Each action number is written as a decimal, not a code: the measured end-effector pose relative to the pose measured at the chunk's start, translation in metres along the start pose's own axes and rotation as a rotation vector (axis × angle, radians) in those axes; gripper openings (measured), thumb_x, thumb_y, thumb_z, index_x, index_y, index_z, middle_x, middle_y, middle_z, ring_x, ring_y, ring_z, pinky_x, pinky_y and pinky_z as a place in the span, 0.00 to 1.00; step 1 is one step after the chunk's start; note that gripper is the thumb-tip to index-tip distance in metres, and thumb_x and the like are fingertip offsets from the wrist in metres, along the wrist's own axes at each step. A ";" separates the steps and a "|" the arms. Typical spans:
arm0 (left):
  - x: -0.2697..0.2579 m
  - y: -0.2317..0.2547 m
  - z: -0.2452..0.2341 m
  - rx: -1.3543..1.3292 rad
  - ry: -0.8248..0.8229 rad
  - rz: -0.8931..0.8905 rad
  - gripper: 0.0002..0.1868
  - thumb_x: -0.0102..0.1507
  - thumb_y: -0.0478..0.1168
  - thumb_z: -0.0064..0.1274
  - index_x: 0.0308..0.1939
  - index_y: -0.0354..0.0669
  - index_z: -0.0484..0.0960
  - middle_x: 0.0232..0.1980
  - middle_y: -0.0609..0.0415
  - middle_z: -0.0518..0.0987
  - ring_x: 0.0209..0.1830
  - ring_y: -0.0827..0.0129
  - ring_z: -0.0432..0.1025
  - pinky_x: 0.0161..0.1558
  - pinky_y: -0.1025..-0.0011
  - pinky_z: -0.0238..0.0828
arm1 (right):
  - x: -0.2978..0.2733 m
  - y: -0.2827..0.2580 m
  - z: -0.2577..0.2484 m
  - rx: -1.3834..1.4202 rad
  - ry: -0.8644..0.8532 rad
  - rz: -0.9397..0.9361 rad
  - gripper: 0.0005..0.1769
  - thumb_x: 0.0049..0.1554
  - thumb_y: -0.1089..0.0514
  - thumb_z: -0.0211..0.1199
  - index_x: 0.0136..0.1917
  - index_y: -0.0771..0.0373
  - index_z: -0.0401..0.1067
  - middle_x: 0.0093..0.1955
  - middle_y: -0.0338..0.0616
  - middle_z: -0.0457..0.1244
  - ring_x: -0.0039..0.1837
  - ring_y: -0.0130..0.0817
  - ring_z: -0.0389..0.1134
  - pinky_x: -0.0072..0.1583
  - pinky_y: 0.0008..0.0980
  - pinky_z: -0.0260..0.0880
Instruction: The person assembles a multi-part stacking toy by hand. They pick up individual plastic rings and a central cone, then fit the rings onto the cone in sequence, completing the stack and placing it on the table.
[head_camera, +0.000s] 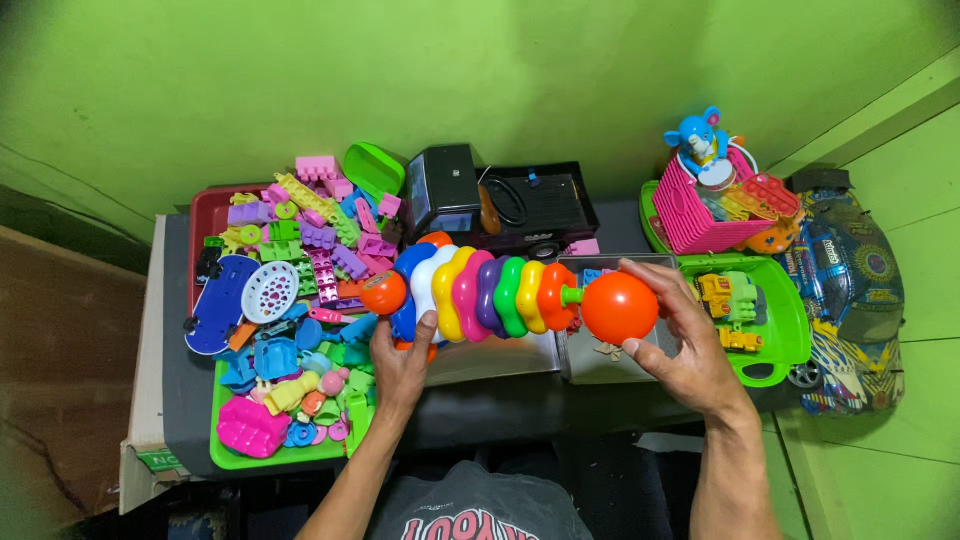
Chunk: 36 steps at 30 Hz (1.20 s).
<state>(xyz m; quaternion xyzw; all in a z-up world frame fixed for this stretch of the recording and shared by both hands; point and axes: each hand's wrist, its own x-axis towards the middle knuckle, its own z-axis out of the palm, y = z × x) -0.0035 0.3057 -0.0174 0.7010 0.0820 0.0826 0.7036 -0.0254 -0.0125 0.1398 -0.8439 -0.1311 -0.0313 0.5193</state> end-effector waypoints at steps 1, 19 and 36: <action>-0.003 0.002 0.002 0.010 0.000 -0.027 0.31 0.62 0.56 0.60 0.56 0.33 0.77 0.45 0.50 0.82 0.42 0.68 0.76 0.46 0.69 0.74 | -0.002 0.003 -0.001 0.038 -0.001 0.019 0.44 0.51 0.48 0.67 0.77 0.61 0.61 0.74 0.48 0.57 0.77 0.40 0.57 0.76 0.41 0.56; -0.042 0.024 0.075 0.144 0.173 -0.004 0.29 0.62 0.52 0.61 0.58 0.34 0.77 0.49 0.50 0.83 0.47 0.69 0.77 0.50 0.69 0.73 | 0.011 0.089 -0.040 0.035 -0.011 0.474 0.34 0.59 0.37 0.56 0.67 0.62 0.71 0.46 0.55 0.73 0.40 0.38 0.73 0.42 0.34 0.71; -0.035 0.024 0.200 -0.381 -0.086 -0.415 0.34 0.64 0.60 0.51 0.61 0.35 0.77 0.55 0.49 0.83 0.56 0.68 0.77 0.60 0.66 0.70 | -0.006 0.105 -0.053 0.125 -0.080 0.114 0.50 0.49 0.47 0.76 0.75 0.63 0.53 0.69 0.52 0.62 0.70 0.43 0.67 0.68 0.40 0.67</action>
